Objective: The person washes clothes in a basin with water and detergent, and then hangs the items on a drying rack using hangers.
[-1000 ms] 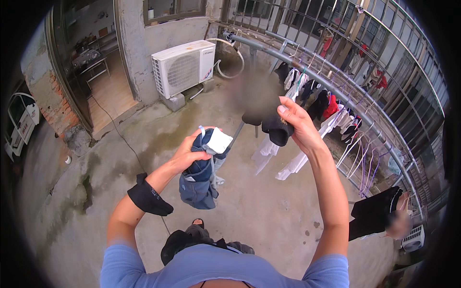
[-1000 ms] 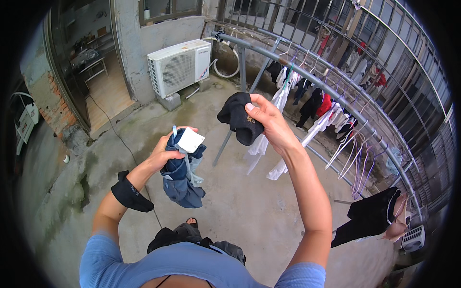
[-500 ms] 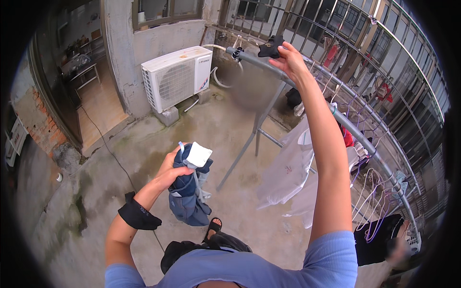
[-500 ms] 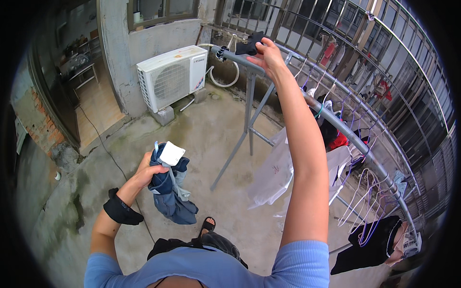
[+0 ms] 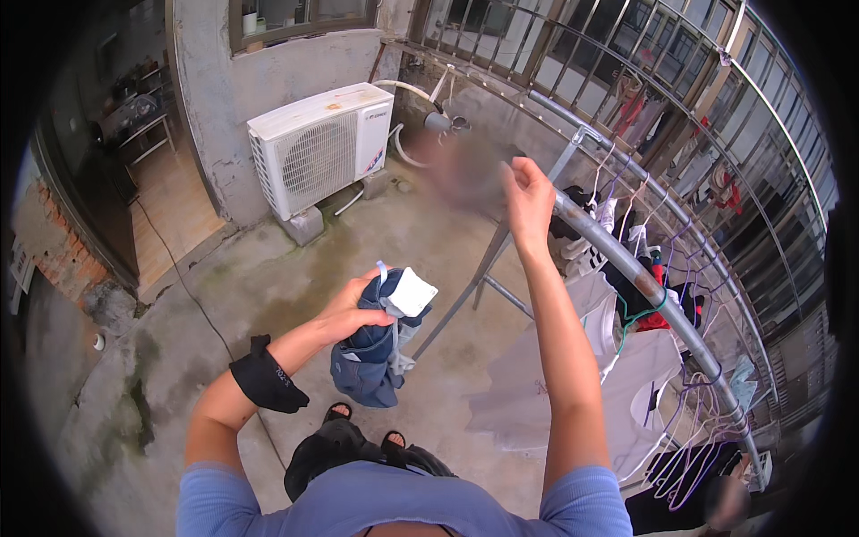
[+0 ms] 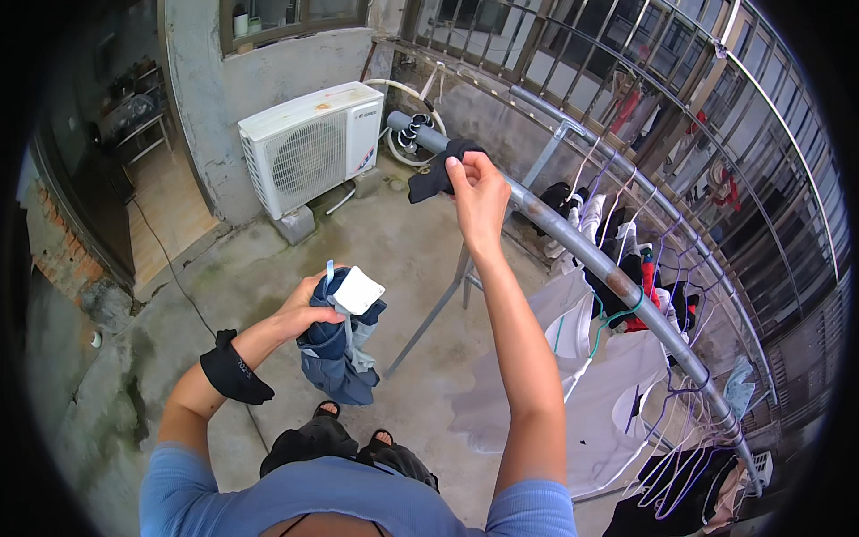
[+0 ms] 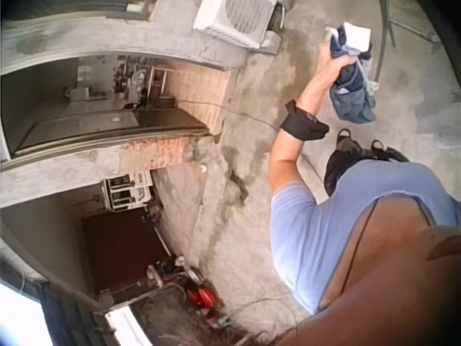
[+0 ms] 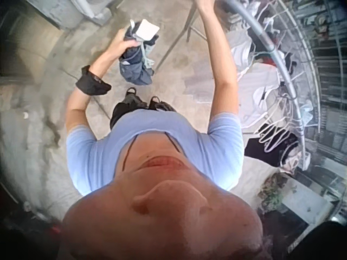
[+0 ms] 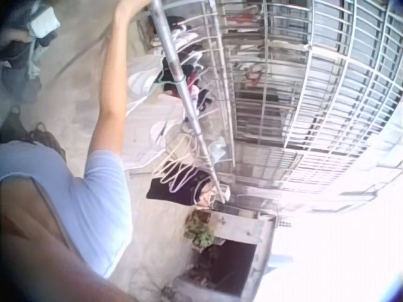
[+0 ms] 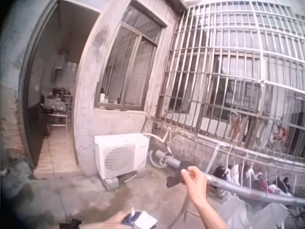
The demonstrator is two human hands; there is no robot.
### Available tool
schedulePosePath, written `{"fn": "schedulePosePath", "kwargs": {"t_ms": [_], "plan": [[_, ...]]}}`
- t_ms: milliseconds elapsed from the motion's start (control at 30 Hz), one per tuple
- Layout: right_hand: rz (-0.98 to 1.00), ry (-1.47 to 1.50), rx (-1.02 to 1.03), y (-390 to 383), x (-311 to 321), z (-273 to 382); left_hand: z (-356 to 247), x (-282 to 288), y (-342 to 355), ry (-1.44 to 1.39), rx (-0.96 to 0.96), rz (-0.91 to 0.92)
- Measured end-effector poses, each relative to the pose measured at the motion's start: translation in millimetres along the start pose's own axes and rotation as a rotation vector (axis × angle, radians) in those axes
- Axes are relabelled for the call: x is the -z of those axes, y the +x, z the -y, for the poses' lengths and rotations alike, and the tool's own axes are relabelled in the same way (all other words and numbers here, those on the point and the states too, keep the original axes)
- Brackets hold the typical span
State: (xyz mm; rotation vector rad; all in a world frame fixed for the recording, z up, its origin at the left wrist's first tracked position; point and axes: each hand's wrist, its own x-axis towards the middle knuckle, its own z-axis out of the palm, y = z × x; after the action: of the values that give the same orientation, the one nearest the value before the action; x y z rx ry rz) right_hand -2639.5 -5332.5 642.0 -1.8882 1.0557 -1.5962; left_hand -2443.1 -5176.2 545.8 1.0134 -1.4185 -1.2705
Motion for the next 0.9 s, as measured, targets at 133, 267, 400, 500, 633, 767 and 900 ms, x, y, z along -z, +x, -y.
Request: {"fn": "schedulePosePath", "kwargs": {"t_ms": [133,267,400,500,633,767,900], "plan": [[0.200,-0.073,-0.189,-7.7,-1.4,0.5,7.9,19.3,33.2,-0.010,-0.118,0.154],[0.299,-0.486,-0.064,-33.5,-6.8,-11.5,12.9,28.0,62.4,-0.057,-0.033,0.259],[0.179,-0.546,0.078,-36.8,-8.7,19.4,6.0,21.3,91.3,0.092,-0.165,0.460],[0.206,-0.782,0.155,-42.0,-23.9,46.2,16.4,9.8,104.7,0.070,-0.198,0.549],[0.644,-0.673,0.212,-76.1,-95.7,101.7,29.0,-5.1,121.6,0.146,-0.259,0.638],[0.489,-0.326,0.232,-95.3,-104.7,76.8,37.9,-20.3,124.2,0.127,-0.245,0.677],[0.144,-0.131,0.219,-80.1,-50.0,104.7,44.1,-24.3,117.7,0.141,-0.214,0.673]]}}
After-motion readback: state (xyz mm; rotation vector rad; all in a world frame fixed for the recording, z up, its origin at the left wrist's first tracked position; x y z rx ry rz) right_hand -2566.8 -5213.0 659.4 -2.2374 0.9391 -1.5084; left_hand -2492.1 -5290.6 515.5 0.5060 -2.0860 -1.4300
